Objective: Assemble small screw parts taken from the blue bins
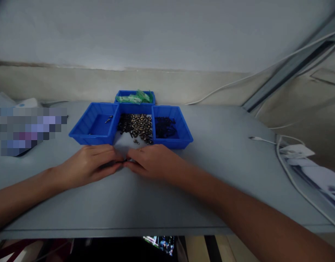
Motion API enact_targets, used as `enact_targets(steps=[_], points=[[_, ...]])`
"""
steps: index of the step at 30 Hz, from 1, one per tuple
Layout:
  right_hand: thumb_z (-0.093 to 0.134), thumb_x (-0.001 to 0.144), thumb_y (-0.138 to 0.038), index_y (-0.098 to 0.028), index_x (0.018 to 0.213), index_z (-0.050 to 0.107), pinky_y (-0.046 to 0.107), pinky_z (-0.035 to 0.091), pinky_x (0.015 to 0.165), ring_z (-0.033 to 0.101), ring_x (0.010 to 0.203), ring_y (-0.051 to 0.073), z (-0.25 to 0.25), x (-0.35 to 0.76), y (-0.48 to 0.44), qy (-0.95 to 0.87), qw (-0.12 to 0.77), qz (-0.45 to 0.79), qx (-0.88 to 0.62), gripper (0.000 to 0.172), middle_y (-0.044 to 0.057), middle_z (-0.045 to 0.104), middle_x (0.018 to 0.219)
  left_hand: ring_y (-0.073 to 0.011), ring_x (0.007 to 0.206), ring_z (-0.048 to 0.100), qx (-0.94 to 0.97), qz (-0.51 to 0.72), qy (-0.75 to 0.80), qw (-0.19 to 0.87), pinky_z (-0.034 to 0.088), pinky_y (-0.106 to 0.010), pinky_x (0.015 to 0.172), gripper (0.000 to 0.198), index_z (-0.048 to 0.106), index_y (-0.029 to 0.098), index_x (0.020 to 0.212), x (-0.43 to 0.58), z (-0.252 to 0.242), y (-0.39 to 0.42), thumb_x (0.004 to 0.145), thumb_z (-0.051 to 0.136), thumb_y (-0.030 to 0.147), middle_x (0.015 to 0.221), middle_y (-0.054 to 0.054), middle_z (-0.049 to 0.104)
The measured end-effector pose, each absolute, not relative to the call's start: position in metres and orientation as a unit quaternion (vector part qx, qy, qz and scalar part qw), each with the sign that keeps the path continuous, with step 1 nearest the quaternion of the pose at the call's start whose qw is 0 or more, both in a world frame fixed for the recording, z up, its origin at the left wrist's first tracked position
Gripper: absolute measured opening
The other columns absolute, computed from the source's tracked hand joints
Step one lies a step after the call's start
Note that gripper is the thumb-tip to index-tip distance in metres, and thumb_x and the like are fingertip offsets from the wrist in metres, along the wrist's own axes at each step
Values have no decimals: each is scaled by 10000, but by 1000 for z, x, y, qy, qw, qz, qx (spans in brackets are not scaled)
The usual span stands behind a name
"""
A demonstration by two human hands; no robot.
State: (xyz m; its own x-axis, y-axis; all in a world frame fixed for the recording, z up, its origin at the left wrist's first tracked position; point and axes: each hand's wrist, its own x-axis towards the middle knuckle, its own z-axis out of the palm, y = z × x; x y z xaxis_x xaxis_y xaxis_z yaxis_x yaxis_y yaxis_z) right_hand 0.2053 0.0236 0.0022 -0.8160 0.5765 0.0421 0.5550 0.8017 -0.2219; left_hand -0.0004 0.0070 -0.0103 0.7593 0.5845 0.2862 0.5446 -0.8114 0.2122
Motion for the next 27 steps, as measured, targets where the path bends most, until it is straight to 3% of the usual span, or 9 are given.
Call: enact_targets(steps=[6, 13, 27], points=[[375, 863, -297, -167, 772, 523, 240, 349, 540, 517, 577, 118, 4, 205, 23, -952, 45, 83, -292, 218, 9, 573, 670, -101, 690, 504, 940, 174, 288, 62, 392, -222, 636, 172, 530, 167, 849, 0, -10, 7, 885, 381, 245, 752, -1, 525], [370, 862, -283, -174, 863, 536, 250, 372, 593, 557, 651, 134, 3, 206, 24, -945, 57, 85, -310, 198, 20, 606, 733, -124, 739, 531, 921, 157, 350, 66, 421, -235, 643, 211, 539, 152, 880, 1, -8, 6, 868, 400, 310, 762, -16, 546], [367, 859, -305, -179, 862, 521, 253, 365, 587, 558, 649, 142, 2, 207, 25, -941, 41, 77, -328, 199, 21, 603, 726, -117, 681, 539, 921, 135, 357, 77, 415, -241, 605, 169, 518, 160, 785, 2, -6, 6, 854, 389, 244, 716, -5, 555]])
